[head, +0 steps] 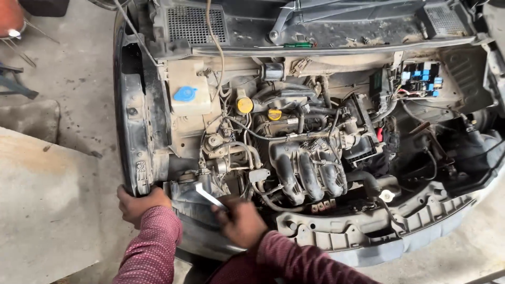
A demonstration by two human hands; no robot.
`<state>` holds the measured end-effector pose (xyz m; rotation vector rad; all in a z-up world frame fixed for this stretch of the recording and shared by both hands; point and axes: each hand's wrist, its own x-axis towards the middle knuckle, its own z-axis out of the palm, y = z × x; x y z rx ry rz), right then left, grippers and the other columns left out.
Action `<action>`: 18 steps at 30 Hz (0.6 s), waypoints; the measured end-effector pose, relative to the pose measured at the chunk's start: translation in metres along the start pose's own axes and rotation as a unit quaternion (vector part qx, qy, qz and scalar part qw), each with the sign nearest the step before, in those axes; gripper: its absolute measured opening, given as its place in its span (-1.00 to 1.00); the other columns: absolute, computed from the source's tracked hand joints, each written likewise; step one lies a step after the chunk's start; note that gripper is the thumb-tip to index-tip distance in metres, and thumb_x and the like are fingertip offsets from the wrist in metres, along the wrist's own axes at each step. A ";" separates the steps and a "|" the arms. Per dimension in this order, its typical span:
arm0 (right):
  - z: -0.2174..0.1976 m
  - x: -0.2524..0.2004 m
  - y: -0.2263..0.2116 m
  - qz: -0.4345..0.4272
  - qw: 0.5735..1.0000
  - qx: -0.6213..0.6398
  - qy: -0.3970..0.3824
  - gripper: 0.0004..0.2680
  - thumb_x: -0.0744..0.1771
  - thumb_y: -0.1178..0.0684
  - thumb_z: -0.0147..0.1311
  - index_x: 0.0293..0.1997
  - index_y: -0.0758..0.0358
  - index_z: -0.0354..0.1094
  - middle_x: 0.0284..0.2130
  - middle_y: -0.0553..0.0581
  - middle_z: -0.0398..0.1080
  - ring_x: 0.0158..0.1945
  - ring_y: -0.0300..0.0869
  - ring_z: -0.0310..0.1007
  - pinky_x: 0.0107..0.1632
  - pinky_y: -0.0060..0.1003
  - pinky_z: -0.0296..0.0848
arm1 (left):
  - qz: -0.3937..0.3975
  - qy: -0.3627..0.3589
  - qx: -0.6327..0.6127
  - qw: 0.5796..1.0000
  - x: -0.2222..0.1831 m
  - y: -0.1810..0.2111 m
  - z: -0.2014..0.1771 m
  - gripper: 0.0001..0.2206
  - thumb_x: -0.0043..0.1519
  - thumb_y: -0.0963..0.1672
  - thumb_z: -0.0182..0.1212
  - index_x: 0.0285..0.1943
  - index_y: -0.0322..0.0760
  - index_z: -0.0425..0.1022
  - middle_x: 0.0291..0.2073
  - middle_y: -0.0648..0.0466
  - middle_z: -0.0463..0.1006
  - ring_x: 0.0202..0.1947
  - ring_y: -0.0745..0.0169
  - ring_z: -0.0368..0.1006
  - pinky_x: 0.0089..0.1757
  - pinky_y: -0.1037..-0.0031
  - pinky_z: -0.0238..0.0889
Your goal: The person uses a wrench to loosen and turn a bolt on a component at the front edge of a car's open engine bay, steadying the panel with the other hand. They then remove a round cap from a reservoir by hand and continue working on the component with their hands.
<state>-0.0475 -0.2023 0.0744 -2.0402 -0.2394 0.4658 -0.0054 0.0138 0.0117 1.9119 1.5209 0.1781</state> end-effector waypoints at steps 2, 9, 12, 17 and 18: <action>0.018 0.001 -0.001 -0.032 0.999 -0.004 -0.001 -0.83 0.38 0.04 0.05 -0.10 0.35 0.46 -0.37 0.33 0.50 -0.32 0.07 0.52 -0.19 -0.08 0.49 | 0.013 0.006 0.006 1.000 -0.005 0.000 0.000 -0.26 0.04 -0.15 0.42 0.47 -0.08 0.21 0.23 -0.10 0.39 0.25 -0.18 0.29 0.16 0.04 0.28; 0.041 0.020 -0.017 -0.071 0.997 -0.017 -0.029 -0.82 0.35 0.02 0.12 -0.13 0.36 0.47 -0.33 0.34 0.52 -0.29 0.10 0.56 -0.18 -0.05 0.52 | -0.019 0.003 0.026 0.999 0.004 -0.010 0.013 -0.17 -0.04 -0.15 0.47 0.51 -0.04 0.21 0.24 -0.09 0.41 0.25 -0.15 0.31 0.17 -0.08 0.25; 0.034 0.045 -0.055 0.003 0.996 -0.046 -0.070 -0.79 0.32 -0.04 0.15 -0.08 0.27 0.48 -0.33 0.30 0.56 -0.28 0.04 0.61 -0.14 -0.11 0.56 | 0.041 0.028 0.011 0.999 0.050 -0.070 0.073 -0.13 -0.03 -0.05 0.55 0.55 -0.02 0.21 0.35 -0.04 0.38 0.29 -0.21 0.29 0.11 -0.13 0.32; 0.045 0.107 -0.057 -0.025 0.991 -0.095 -0.086 -0.76 0.30 -0.06 0.18 -0.01 0.20 0.50 -0.27 0.23 0.59 -0.25 -0.04 0.65 -0.08 -0.18 0.58 | 0.006 0.040 -0.001 0.999 0.008 -0.010 0.014 -0.13 -0.11 -0.03 0.61 0.45 0.03 0.24 0.37 0.07 0.34 0.34 -0.09 0.23 0.20 -0.07 0.20; 0.048 0.120 -0.053 -0.058 0.989 -0.112 -0.076 -0.76 0.29 -0.04 0.19 0.00 0.18 0.51 -0.26 0.21 0.60 -0.25 -0.05 0.65 -0.07 -0.19 0.58 | -0.016 0.014 0.016 1.000 0.008 -0.007 0.013 -0.09 -0.16 -0.05 0.61 0.45 0.07 0.22 0.39 0.11 0.31 0.37 -0.03 0.21 0.24 -0.03 0.18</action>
